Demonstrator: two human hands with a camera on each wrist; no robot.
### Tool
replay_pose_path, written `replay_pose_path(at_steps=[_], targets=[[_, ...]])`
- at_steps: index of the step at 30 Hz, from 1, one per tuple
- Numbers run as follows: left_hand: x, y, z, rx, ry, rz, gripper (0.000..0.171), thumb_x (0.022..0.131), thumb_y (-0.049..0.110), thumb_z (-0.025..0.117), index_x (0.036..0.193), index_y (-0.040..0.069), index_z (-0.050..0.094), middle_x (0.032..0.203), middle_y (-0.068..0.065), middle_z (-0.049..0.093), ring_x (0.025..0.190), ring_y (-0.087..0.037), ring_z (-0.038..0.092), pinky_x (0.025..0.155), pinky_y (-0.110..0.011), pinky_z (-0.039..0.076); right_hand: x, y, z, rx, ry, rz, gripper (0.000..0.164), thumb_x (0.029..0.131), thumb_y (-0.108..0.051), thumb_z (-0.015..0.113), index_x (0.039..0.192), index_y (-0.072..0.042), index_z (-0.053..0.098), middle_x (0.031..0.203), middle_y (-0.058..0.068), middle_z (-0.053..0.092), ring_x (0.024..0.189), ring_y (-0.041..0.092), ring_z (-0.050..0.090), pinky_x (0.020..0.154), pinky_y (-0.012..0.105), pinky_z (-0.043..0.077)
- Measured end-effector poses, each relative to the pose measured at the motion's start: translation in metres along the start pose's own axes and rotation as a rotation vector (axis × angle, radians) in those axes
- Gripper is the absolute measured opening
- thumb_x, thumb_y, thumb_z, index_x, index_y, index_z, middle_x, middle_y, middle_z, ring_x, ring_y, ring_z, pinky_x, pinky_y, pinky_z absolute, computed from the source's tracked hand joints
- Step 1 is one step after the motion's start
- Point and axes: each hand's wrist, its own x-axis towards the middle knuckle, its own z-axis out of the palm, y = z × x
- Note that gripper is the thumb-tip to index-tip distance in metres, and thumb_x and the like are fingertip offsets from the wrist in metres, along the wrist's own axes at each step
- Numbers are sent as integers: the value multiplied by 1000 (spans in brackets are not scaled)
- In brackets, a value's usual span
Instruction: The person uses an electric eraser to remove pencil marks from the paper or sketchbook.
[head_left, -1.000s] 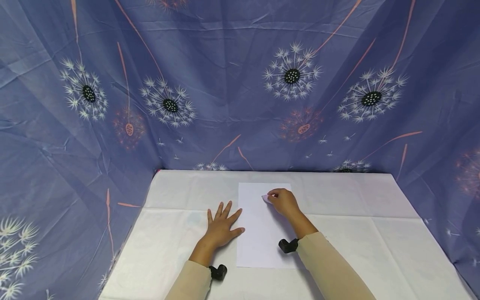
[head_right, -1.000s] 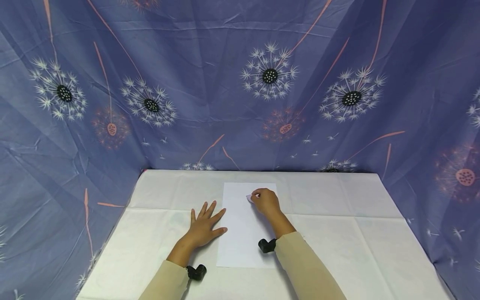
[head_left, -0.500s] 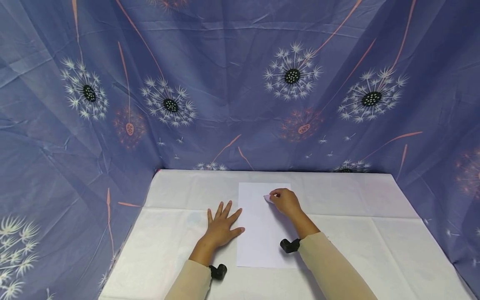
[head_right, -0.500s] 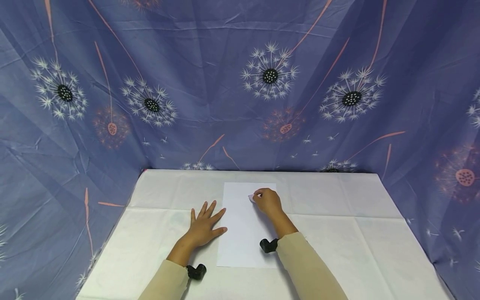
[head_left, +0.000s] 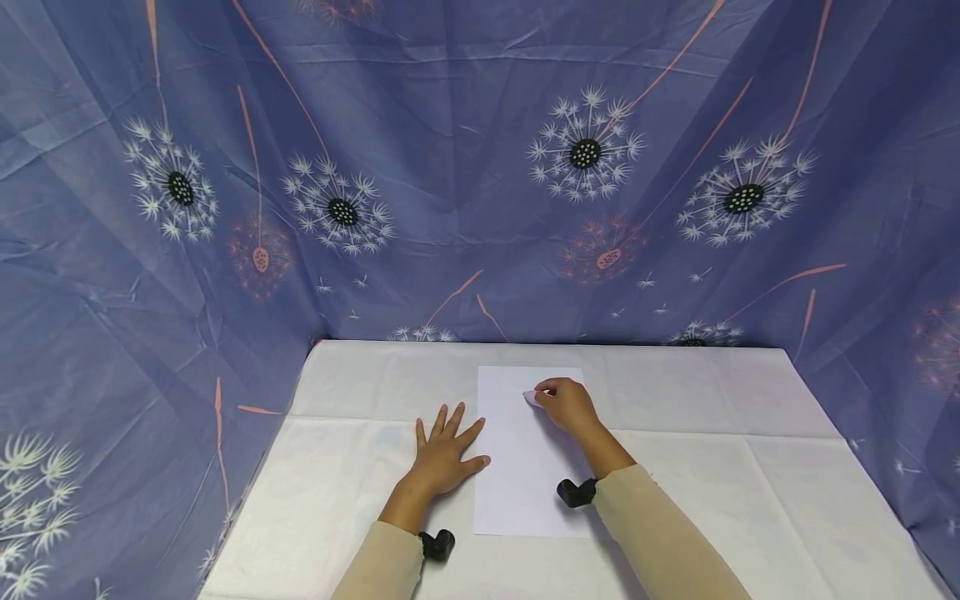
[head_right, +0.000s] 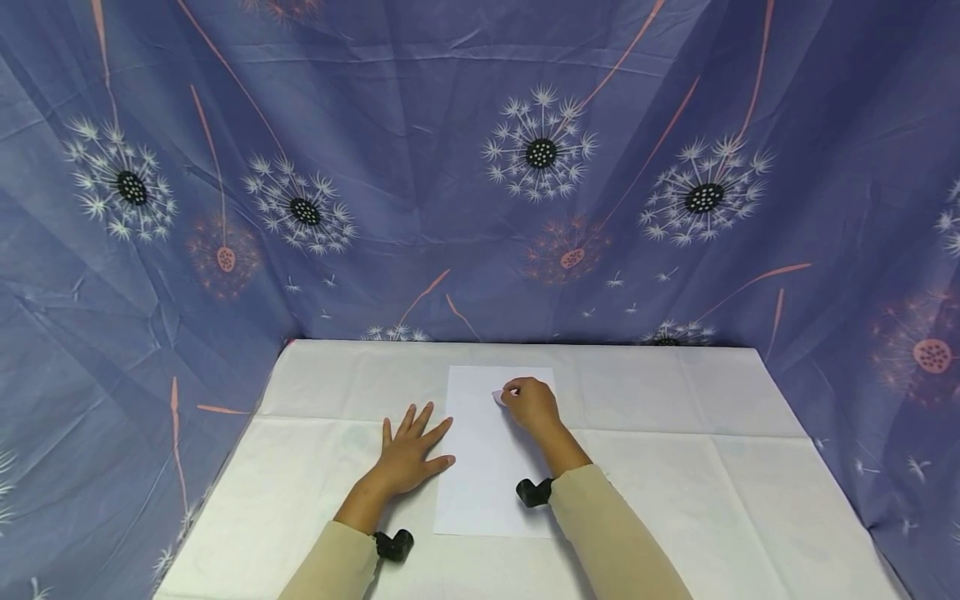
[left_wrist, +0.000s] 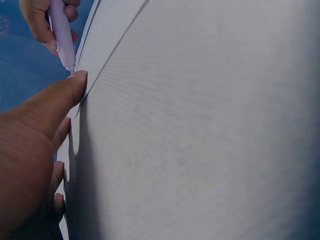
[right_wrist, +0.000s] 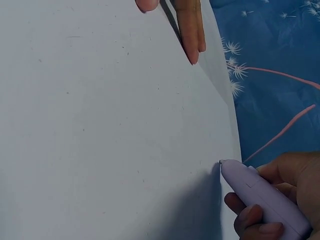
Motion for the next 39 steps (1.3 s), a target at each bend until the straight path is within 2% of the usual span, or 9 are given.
replay_pose_path(at_steps=[16, 39], targets=[[0, 1, 1, 8, 10, 5, 68, 96, 58, 59, 154, 27, 44, 170, -12, 18, 158, -42, 7, 116, -78, -1, 2, -3, 4, -9, -6, 0, 22, 95, -28, 66, 108, -14, 79, 110, 12, 74, 105, 29, 66, 93, 46, 50], [1, -1, 1, 8, 7, 1, 68, 96, 58, 58, 155, 28, 43, 171, -11, 17, 158, -41, 6, 118, -76, -2, 4, -3, 6, -13, 14, -9, 22, 93, -24, 66, 107, -13, 79, 109, 13, 75, 105, 29, 67, 93, 47, 51]])
